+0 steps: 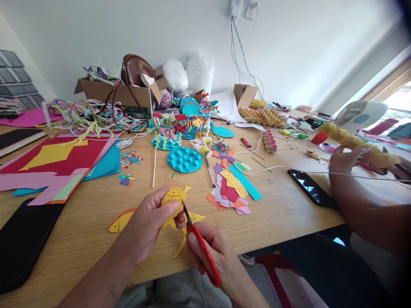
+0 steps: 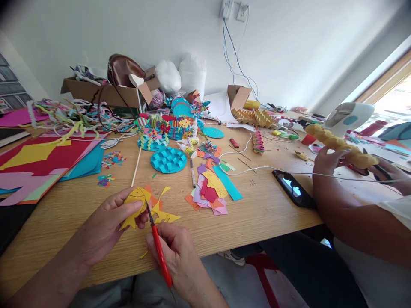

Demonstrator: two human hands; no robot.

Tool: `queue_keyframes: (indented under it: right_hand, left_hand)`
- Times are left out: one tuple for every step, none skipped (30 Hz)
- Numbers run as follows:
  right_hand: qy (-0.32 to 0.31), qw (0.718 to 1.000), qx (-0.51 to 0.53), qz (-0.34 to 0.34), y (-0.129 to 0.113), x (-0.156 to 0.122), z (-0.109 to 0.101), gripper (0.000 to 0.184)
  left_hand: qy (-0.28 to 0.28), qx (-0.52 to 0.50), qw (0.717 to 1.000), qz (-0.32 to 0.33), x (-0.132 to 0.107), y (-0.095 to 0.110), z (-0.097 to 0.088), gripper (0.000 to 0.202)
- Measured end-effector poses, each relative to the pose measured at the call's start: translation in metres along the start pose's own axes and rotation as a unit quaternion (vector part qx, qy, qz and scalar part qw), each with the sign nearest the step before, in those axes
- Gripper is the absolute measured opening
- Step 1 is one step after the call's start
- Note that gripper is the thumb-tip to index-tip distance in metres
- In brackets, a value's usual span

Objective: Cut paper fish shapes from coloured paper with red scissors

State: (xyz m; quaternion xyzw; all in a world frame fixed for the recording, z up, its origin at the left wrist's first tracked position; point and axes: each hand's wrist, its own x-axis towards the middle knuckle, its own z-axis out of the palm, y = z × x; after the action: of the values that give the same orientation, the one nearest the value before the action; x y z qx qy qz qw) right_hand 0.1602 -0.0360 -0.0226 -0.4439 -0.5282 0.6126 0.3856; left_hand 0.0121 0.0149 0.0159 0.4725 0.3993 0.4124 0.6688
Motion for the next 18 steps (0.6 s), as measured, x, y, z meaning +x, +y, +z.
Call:
queue_keyframes:
  right_hand:
    - [-0.001, 1.000, 0.000, 0.002, -0.0001, -0.0001, -0.0005, 0.047]
    - [-0.001, 1.000, 0.000, 0.003, -0.0004, -0.0001, -0.0010, 0.047]
    - [-0.002, 1.000, -0.001, 0.004, -0.0007, -0.0001, -0.0015, 0.047]
    - [-0.004, 1.000, -0.001, 0.002, -0.0011, 0.0000, -0.0019, 0.047]
    - [-0.006, 1.000, -0.002, 0.000, -0.0014, 0.0000, -0.0021, 0.047]
    - [-0.010, 1.000, -0.002, -0.002, -0.0017, 0.0001, -0.0023, 0.047]
    - [-0.012, 1.000, -0.003, -0.004, -0.0018, 0.0001, -0.0023, 0.047]
    - [-0.013, 1.000, -0.003, -0.005, -0.0017, 0.0000, -0.0023, 0.047]
    - [-0.014, 1.000, -0.004, -0.006, -0.0015, -0.0001, -0.0024, 0.047]
    - [-0.013, 1.000, -0.005, -0.006, -0.0012, -0.0003, -0.0026, 0.046]
    - [-0.011, 1.000, -0.008, -0.005, -0.0009, -0.0007, -0.0028, 0.046]
    - [-0.010, 1.000, -0.011, -0.003, -0.0005, -0.0010, -0.0032, 0.046]
    - [-0.008, 1.000, -0.017, 0.000, -0.0003, -0.0015, -0.0036, 0.045]
    - [-0.006, 1.000, -0.023, 0.003, -0.0002, -0.0019, -0.0041, 0.045]
    - [-0.003, 1.000, -0.030, 0.003, -0.0003, -0.0022, -0.0046, 0.045]
    - [-0.001, 0.999, -0.039, 0.002, -0.0006, -0.0024, -0.0049, 0.046]
    - [0.002, 0.999, -0.047, 0.000, -0.0010, -0.0026, -0.0052, 0.046]
    - [0.005, 0.999, -0.053, -0.002, -0.0015, -0.0026, -0.0054, 0.047]
  left_hand:
    - [-0.005, -0.002, 1.000, -0.003, 0.0000, -0.0002, -0.0009, 0.012]
    - [-0.011, -0.005, 1.000, -0.008, 0.0001, -0.0004, -0.0018, 0.011]
    - [-0.015, -0.007, 1.000, -0.012, 0.0003, -0.0004, -0.0025, 0.011]
    - [-0.019, -0.009, 1.000, -0.016, 0.0007, -0.0003, -0.0032, 0.010]
    - [-0.022, -0.011, 0.999, -0.020, 0.0012, -0.0001, -0.0036, 0.010]
    - [-0.026, -0.011, 0.999, -0.023, 0.0016, 0.0001, -0.0040, 0.010]
    - [-0.029, -0.013, 0.999, -0.025, 0.0021, 0.0002, -0.0042, 0.010]
    - [-0.031, -0.014, 0.999, -0.027, 0.0025, 0.0004, -0.0043, 0.010]
    - [-0.032, -0.016, 0.999, -0.029, 0.0028, 0.0005, -0.0044, 0.010]
    - [-0.033, -0.018, 0.999, -0.031, 0.0030, 0.0006, -0.0044, 0.010]
    - [-0.033, -0.020, 0.999, -0.033, 0.0033, 0.0006, -0.0043, 0.010]
    - [-0.034, -0.021, 0.999, -0.036, 0.0035, 0.0007, -0.0041, 0.010]
    - [-0.034, -0.021, 0.998, -0.038, 0.0037, 0.0008, -0.0040, 0.010]
    - [-0.036, -0.022, 0.998, -0.041, 0.0039, 0.0009, -0.0039, 0.009]
    - [-0.038, -0.023, 0.998, -0.044, 0.0040, 0.0011, -0.0038, 0.009]
    - [-0.041, -0.023, 0.998, -0.045, 0.0041, 0.0014, -0.0038, 0.009]
    - [-0.044, -0.024, 0.998, -0.046, 0.0041, 0.0018, -0.0039, 0.009]
    - [-0.047, -0.024, 0.997, -0.048, 0.0039, 0.0021, -0.0042, 0.010]
